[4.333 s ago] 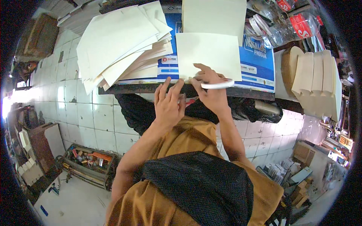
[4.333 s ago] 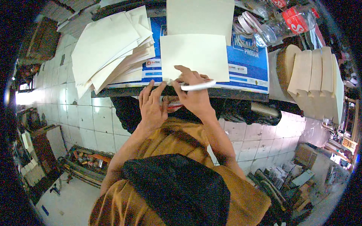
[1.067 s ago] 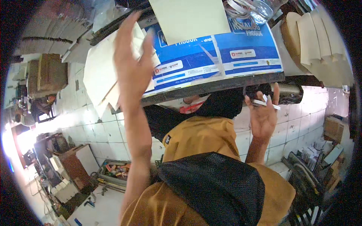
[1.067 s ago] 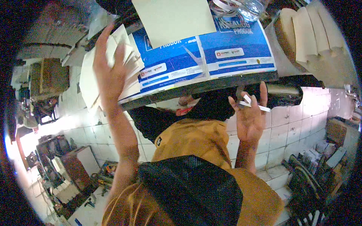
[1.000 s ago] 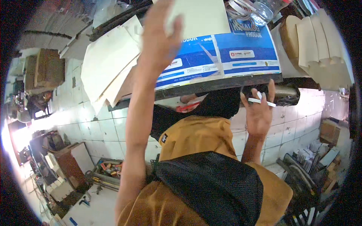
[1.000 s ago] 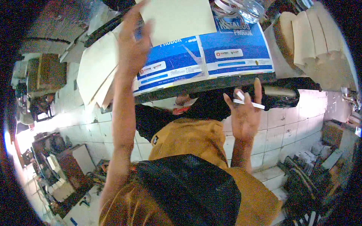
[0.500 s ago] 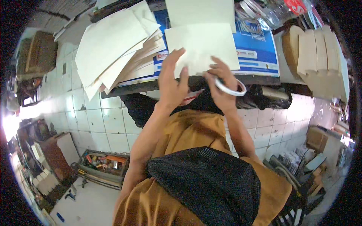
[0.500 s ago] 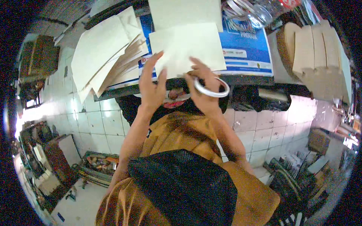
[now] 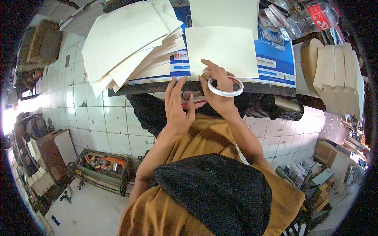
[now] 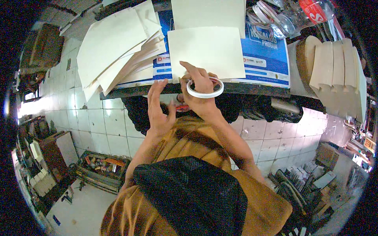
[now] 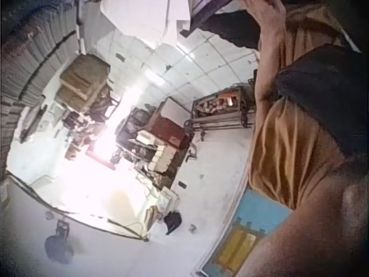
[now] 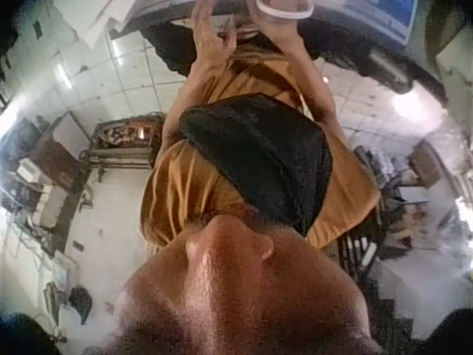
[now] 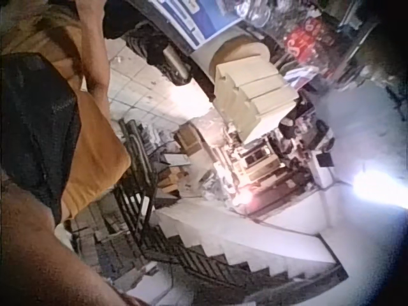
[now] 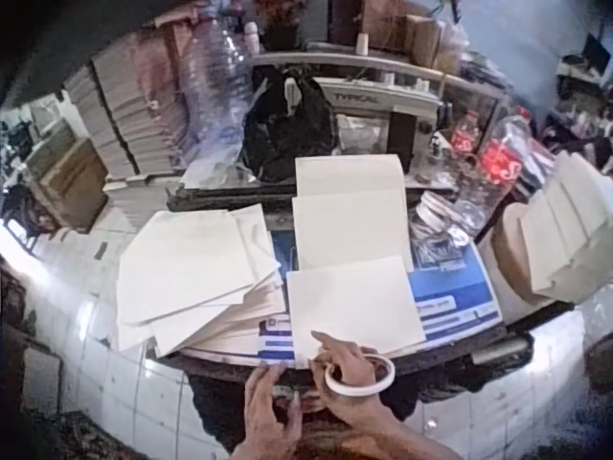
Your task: The person applies adhesive tape along the edges of folded paper sheets by hand, pressing the tape down and stacking the sheets.
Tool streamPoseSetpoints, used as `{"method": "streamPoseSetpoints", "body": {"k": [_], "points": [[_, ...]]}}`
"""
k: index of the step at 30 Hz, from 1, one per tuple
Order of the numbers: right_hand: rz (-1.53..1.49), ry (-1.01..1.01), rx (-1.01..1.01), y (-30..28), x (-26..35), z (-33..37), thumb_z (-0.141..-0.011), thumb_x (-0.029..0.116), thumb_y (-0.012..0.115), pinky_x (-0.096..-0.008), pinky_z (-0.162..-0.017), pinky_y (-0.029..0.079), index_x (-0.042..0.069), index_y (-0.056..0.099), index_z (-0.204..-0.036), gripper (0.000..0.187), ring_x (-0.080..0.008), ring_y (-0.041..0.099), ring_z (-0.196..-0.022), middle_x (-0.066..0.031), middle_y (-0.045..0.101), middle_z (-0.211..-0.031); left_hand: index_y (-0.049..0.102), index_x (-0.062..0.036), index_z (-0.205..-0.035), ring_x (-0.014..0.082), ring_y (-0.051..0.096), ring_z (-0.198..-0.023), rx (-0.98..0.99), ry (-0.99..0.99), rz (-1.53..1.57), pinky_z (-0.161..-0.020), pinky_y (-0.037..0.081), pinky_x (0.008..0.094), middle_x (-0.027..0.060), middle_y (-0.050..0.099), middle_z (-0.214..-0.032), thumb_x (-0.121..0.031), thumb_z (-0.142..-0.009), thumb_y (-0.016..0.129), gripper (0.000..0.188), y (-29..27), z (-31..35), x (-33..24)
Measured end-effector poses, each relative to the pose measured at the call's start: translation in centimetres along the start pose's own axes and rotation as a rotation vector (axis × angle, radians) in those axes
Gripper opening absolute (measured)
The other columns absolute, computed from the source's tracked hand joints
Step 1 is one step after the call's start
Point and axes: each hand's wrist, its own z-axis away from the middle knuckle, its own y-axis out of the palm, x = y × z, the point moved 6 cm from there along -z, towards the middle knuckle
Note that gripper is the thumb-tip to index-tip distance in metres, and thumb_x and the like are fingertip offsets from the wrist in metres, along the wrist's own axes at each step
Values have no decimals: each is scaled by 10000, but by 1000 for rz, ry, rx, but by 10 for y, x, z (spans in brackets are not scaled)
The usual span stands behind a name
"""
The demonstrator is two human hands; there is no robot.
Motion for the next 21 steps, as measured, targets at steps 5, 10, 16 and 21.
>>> {"method": "streamPoseSetpoints", "body": {"k": [5, 10, 16, 21], "points": [[-34, 38, 25, 1, -2, 0, -826, -2, 714, -419, -872, 491, 121, 614, -1346, 543, -271, 659, -976, -59, 725, -893, 443, 9, -1477, 387, 402, -1449, 74, 4, -67, -1206, 300, 495, 143, 555, -1466, 20, -828, 642, 679, 7, 3, 3], [-17, 82, 84, -1, -1, -1, -860, 91, 743, -481, -965, 426, 139, 607, -1366, 525, -267, 648, -1025, -33, 743, -935, 448, -11, -1491, 406, 405, -1438, 129, 31, -200, -1177, 276, 575, 120, 553, -1472, -99, -861, 693, 682, 14, 4, 1], [71, 146, 112, -13, 13, 11, -918, 290, 753, -604, -1041, 292, 149, 611, -1382, 506, -247, 612, -1170, -10, 756, -1045, 425, -44, -1524, 396, 361, -1460, 262, 4, -314, -1210, 193, 554, 124, 550, -1471, -258, -905, 674, 700, 14, -4, -8], [114, 138, -240, -77, -9, 3, -924, 164, 750, -423, -1112, 391, 67, 707, -1254, 347, -278, 605, -1250, -95, 718, -1260, 451, -37, -1496, 403, 411, -1418, 186, 42, -363, -1196, 238, 570, 177, 609, -1300, -262, -917, 692, 666, 17, -7, -15]]}}
